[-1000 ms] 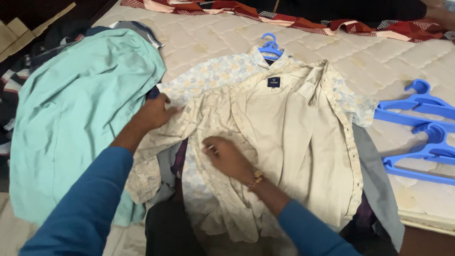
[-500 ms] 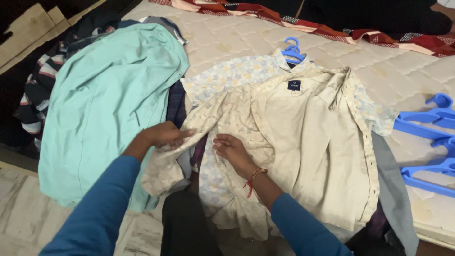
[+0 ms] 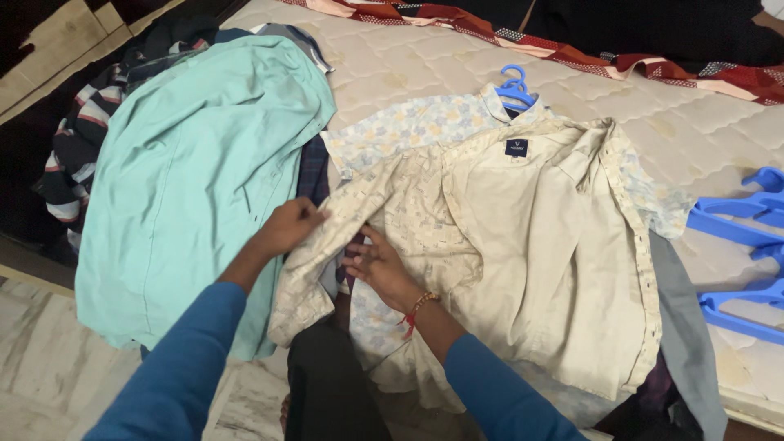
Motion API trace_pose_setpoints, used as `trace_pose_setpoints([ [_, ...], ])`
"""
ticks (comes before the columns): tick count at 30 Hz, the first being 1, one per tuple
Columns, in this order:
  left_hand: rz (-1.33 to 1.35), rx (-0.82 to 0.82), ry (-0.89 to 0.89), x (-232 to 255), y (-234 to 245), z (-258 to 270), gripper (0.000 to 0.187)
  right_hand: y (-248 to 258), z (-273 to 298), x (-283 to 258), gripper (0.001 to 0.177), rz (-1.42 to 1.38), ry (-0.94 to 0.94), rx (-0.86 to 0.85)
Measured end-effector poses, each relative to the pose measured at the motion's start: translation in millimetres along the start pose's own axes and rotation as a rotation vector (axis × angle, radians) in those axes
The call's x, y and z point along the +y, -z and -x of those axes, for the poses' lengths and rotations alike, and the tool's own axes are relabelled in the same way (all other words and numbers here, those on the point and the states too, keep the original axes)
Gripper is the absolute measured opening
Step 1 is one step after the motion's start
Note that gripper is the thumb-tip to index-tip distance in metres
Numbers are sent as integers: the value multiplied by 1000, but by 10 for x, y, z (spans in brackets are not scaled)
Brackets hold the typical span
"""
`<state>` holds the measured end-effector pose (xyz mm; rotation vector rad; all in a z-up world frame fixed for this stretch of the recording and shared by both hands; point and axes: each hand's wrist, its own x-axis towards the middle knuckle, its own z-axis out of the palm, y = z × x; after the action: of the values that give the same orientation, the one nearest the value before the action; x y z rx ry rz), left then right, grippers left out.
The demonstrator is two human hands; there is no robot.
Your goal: The person places a patterned short-sleeve shirt onto a blue hanger, buttons it up, and smooths the fabric. They then pick up a second patterned shirt, place it on another hanger, and begin buttoning it.
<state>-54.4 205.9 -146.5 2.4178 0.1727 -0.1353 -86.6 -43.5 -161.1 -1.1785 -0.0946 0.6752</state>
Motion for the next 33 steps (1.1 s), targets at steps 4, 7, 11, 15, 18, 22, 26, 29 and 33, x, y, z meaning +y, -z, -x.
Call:
trace_pose_setpoints([
  [4,718,-196,70,444,353,284,49,-11,-102,-51,50,-142,92,28],
  [7,920,-269,121,737,489,432,48,-26,-166,-113,34,-379,40,-13],
  [11,1023,-322,186,913,644,524,51,-43,-238,-172,28,-420,-3,-113],
  [15,1185,-445,170,912,689,535,52,-87,-281,-171,26,-516,27,-176],
  [18,1137,-354,168,865,655,475,49,-150,-311,-186,37,-480,13,-123],
  [22,1069,-173,98,723,693,409,47,-221,-242,-159,39,-553,37,125],
  [26,823,-22,147,548,820,381,42,-177,-99,-93,46,-677,162,160],
  [29,513,-50,272,375,844,426,43,-153,-88,-81,52,-767,187,89],
  [33,196,-611,252,62,865,473,70,-123,-100,-199,57,-839,26,59],
])
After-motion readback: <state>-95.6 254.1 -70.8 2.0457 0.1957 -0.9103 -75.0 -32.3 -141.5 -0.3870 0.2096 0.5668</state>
